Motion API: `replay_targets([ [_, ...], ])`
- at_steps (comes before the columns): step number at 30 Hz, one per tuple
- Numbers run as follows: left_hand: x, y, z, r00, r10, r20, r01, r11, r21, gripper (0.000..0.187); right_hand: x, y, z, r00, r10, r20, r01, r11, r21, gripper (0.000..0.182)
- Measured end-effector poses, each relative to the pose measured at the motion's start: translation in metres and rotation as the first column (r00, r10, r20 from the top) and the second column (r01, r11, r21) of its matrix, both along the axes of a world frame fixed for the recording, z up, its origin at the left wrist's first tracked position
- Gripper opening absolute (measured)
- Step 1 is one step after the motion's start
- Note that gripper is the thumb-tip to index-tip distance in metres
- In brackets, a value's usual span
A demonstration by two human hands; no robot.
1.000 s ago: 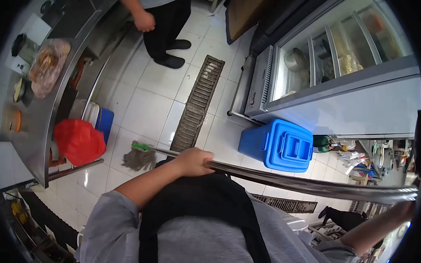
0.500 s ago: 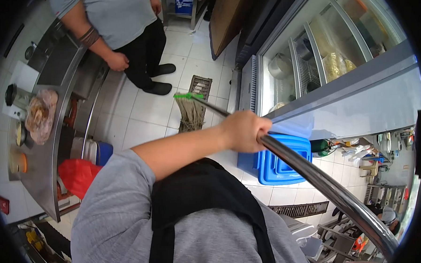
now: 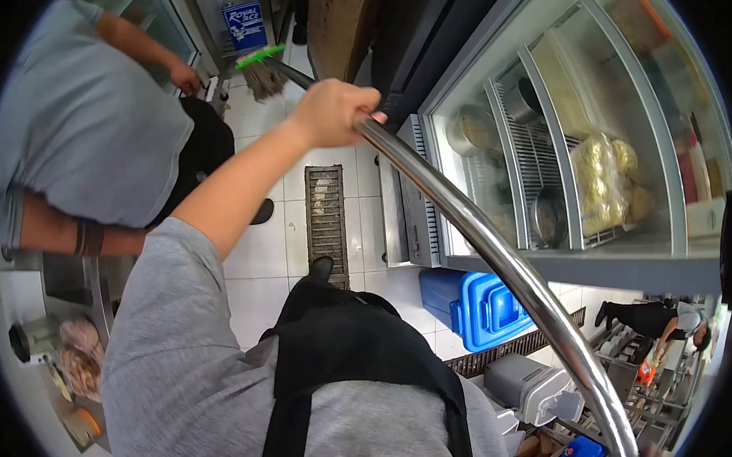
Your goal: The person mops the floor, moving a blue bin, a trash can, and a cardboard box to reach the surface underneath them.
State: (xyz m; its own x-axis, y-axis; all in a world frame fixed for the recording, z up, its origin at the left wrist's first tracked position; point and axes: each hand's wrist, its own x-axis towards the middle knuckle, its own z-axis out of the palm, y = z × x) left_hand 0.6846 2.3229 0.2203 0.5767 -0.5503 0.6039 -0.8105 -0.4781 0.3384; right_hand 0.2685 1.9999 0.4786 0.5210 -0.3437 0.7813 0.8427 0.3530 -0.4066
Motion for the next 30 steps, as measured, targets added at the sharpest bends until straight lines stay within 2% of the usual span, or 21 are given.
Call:
replay_targets([
  [4, 0.095, 0.059, -0.068, 0.997, 0.069, -0.03, -0.069, 0.998, -0.008, 0.031, 0.097, 0.038, -0.082, 0.975, 0.052, -0.217, -0.067, 0.996, -0.063, 0.021],
  [5, 0.107, 0.071, -0.091, 0.992, 0.096, -0.088, -0.101, 0.993, -0.056, 0.026, 0.121, 0.039, -0.116, 0.978, -0.01, -0.209, -0.012, 0.994, -0.105, 0.027],
  [6, 0.115, 0.078, -0.113, 0.982, 0.12, -0.146, -0.136, 0.985, -0.102, 0.022, 0.155, 0.05, -0.143, 0.949, -0.208, -0.239, 0.087, 0.896, -0.436, 0.03],
  [7, 0.117, 0.082, -0.134, 0.98, 0.123, -0.16, -0.14, 0.985, -0.103, 0.022, 0.187, 0.065, -0.172, 0.921, -0.3, -0.25, 0.072, 0.76, -0.646, 0.034],
  [8, 0.115, 0.087, -0.154, 0.964, 0.073, -0.257, -0.105, 0.988, -0.115, 0.02, 0.225, 0.1, -0.192, 0.872, -0.172, -0.459, -0.073, 0.88, -0.47, 0.023],
  [9, 0.111, 0.09, -0.171, 0.936, 0.021, -0.351, -0.07, 0.989, -0.129, 0.019, 0.256, 0.12, -0.217, 0.884, -0.047, -0.465, -0.18, 0.884, -0.432, 0.014],
  [10, 0.102, 0.087, -0.186, 0.929, -0.041, -0.367, 0.003, 0.995, -0.102, 0.02, 0.281, 0.131, -0.235, 0.858, -0.036, -0.512, -0.286, 0.794, -0.536, 0.008],
  [11, 0.092, 0.08, -0.197, 0.918, -0.101, -0.383, 0.077, 0.994, -0.076, 0.023, 0.296, 0.14, -0.261, 0.835, -0.05, -0.547, -0.321, 0.763, -0.561, 0.01],
  [13, 0.062, 0.057, -0.212, 0.869, -0.213, -0.446, 0.147, 0.973, -0.178, 0.022, 0.306, 0.158, -0.303, 0.753, -0.101, -0.651, -0.339, 0.788, -0.515, 0.01],
  [15, 0.053, 0.053, -0.231, 0.921, -0.135, -0.366, 0.117, 0.991, -0.073, 0.022, 0.303, 0.153, -0.313, 0.803, -0.023, -0.596, -0.398, 0.723, -0.565, 0.01],
  [17, 0.068, 0.059, -0.248, 0.908, -0.183, -0.378, 0.154, 0.982, -0.106, 0.022, 0.311, 0.163, -0.334, 0.773, -0.008, -0.634, -0.426, 0.735, -0.528, 0.011],
  [20, 0.117, 0.091, -0.282, 0.883, -0.247, -0.399, 0.216, 0.969, -0.121, 0.02, 0.349, 0.191, -0.384, 0.816, -0.011, -0.577, -0.362, 0.769, -0.527, 0.012],
  [21, 0.139, 0.107, -0.296, 0.936, -0.18, -0.303, 0.158, 0.983, -0.095, 0.018, 0.371, 0.209, -0.408, 0.838, 0.003, -0.546, -0.344, 0.779, -0.524, 0.012],
  [23, 0.19, 0.145, -0.322, 0.961, -0.052, -0.27, 0.034, 0.997, -0.071, 0.011, 0.422, 0.251, -0.449, 0.873, -0.077, -0.481, -0.243, 0.787, -0.567, 0.011],
  [24, 0.209, 0.16, -0.33, 0.945, 0.236, -0.226, -0.221, 0.971, 0.088, 0.011, 0.448, 0.272, -0.467, 0.839, -0.105, -0.534, -0.25, 0.798, -0.549, 0.011],
  [25, 0.226, 0.174, -0.337, 0.857, 0.498, -0.136, -0.461, 0.857, 0.23, 0.014, 0.479, 0.292, -0.488, 0.863, -0.088, -0.497, -0.233, 0.804, -0.547, 0.013],
  [27, 0.253, 0.196, -0.374, 0.717, 0.695, -0.062, -0.665, 0.708, 0.239, 0.032, 0.517, 0.319, -0.501, 0.855, -0.087, -0.51, -0.264, 0.774, -0.575, 0.015],
  [28, 0.271, 0.205, -0.389, 0.719, 0.692, -0.066, -0.662, 0.71, 0.24, 0.032, 0.53, 0.324, -0.505, 0.86, -0.098, -0.501, -0.262, 0.757, -0.598, 0.016],
  [29, 0.29, 0.211, -0.402, 0.705, 0.63, -0.327, -0.59, 0.776, 0.224, 0.042, 0.537, 0.32, -0.507, 0.858, -0.104, -0.502, -0.26, 0.756, -0.601, 0.016],
  [30, 0.299, 0.211, -0.41, 0.641, 0.52, -0.565, -0.521, 0.835, 0.178, 0.054, 0.545, 0.31, -0.504, 0.886, -0.088, -0.456, -0.258, 0.723, -0.64, 0.015],
])
